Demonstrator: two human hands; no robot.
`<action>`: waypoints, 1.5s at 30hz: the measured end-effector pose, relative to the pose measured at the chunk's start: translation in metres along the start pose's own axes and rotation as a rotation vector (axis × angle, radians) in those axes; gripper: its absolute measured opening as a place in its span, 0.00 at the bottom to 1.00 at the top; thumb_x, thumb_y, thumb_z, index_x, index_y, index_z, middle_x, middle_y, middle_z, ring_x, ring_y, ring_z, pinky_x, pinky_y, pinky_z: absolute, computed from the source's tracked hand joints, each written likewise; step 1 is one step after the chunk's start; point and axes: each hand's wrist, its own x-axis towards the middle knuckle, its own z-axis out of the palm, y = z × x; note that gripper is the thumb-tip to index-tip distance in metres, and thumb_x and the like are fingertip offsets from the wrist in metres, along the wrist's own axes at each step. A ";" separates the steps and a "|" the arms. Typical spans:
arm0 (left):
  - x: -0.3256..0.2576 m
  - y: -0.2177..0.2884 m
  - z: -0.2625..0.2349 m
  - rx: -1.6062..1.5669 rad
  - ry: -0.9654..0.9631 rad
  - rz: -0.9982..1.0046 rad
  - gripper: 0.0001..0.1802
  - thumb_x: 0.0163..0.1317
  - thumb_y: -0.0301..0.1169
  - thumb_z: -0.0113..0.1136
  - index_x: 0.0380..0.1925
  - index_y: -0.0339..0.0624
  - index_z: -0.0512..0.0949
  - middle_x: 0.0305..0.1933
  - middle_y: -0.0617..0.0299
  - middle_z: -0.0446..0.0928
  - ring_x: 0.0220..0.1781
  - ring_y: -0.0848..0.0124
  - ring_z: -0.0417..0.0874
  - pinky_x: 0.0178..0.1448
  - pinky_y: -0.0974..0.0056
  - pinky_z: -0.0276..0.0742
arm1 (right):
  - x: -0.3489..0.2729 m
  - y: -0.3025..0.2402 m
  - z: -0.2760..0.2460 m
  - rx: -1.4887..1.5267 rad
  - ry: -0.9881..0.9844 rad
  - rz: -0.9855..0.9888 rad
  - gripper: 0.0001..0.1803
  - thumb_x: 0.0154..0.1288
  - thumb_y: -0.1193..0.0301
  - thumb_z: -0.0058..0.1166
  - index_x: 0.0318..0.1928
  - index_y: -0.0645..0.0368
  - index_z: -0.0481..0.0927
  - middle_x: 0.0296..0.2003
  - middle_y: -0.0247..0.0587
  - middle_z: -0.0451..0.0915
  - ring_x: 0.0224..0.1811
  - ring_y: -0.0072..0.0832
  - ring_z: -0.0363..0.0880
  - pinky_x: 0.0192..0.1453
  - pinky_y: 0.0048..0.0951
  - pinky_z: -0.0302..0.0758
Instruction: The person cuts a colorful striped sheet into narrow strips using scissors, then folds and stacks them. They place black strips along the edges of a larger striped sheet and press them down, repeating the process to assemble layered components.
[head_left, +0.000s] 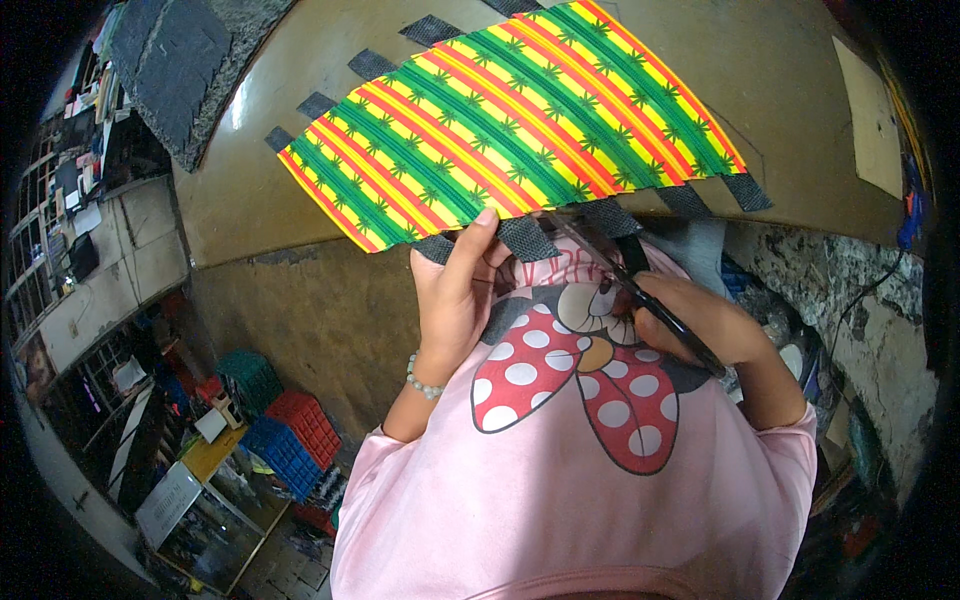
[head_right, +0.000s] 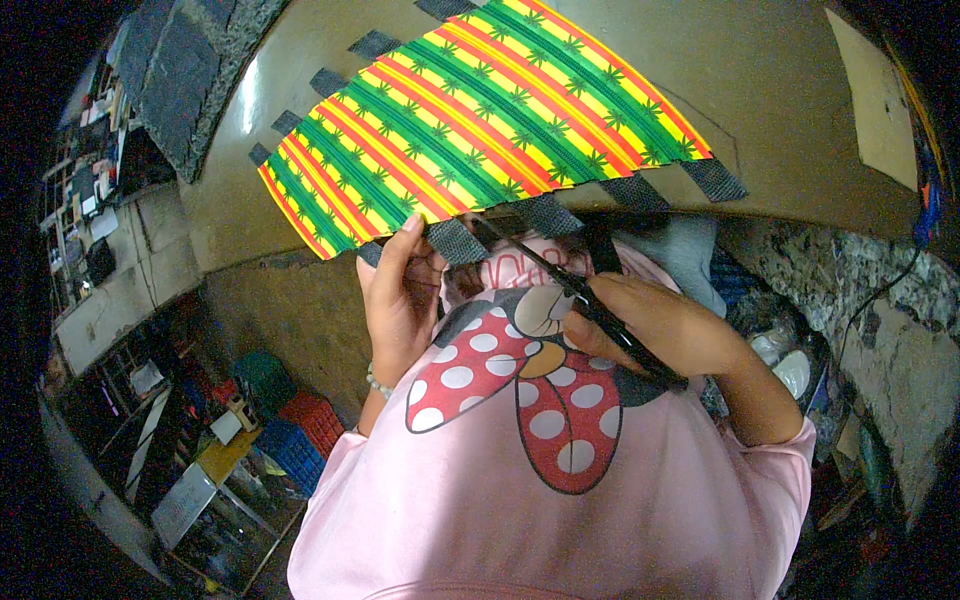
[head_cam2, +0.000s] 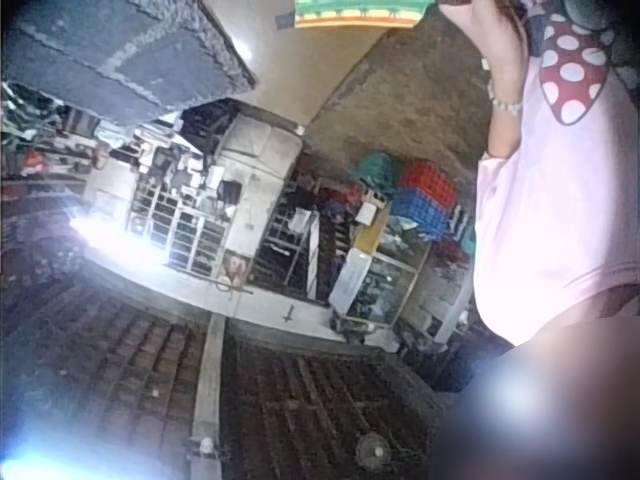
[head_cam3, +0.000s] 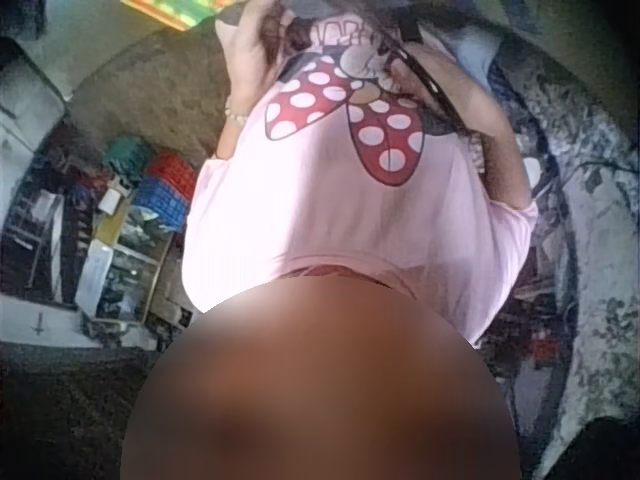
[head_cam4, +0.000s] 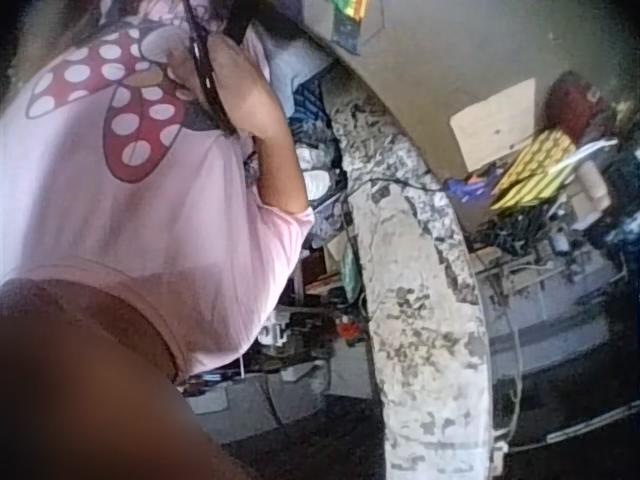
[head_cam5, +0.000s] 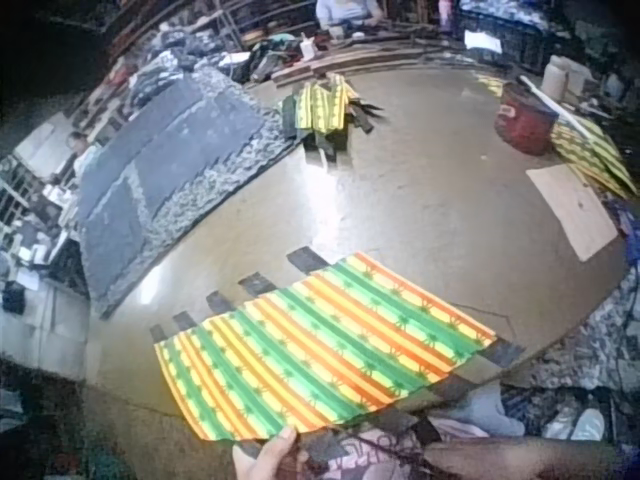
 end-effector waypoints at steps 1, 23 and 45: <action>0.001 0.000 -0.001 -0.013 -0.011 -0.007 0.19 0.67 0.27 0.55 0.56 0.32 0.67 0.49 0.50 0.80 0.46 0.62 0.85 0.48 0.60 0.84 | -0.005 0.001 0.000 0.021 -0.009 0.035 0.23 0.74 0.53 0.46 0.43 0.64 0.72 0.35 0.58 0.76 0.41 0.50 0.76 0.47 0.43 0.71; 0.001 -0.002 -0.002 -0.035 -0.156 -0.049 0.21 0.70 0.24 0.51 0.60 0.28 0.62 0.56 0.43 0.76 0.54 0.55 0.83 0.56 0.56 0.84 | 0.019 -0.015 0.014 -0.135 0.302 0.012 0.30 0.73 0.45 0.42 0.37 0.64 0.75 0.32 0.58 0.77 0.38 0.55 0.77 0.44 0.50 0.71; 0.003 -0.013 -0.017 -0.008 -0.285 0.036 0.29 0.66 0.33 0.56 0.63 0.29 0.61 0.58 0.43 0.75 0.58 0.50 0.80 0.65 0.50 0.76 | 0.024 -0.028 0.009 0.021 0.266 0.155 0.32 0.71 0.46 0.48 0.28 0.67 0.80 0.19 0.58 0.76 0.26 0.51 0.81 0.32 0.44 0.74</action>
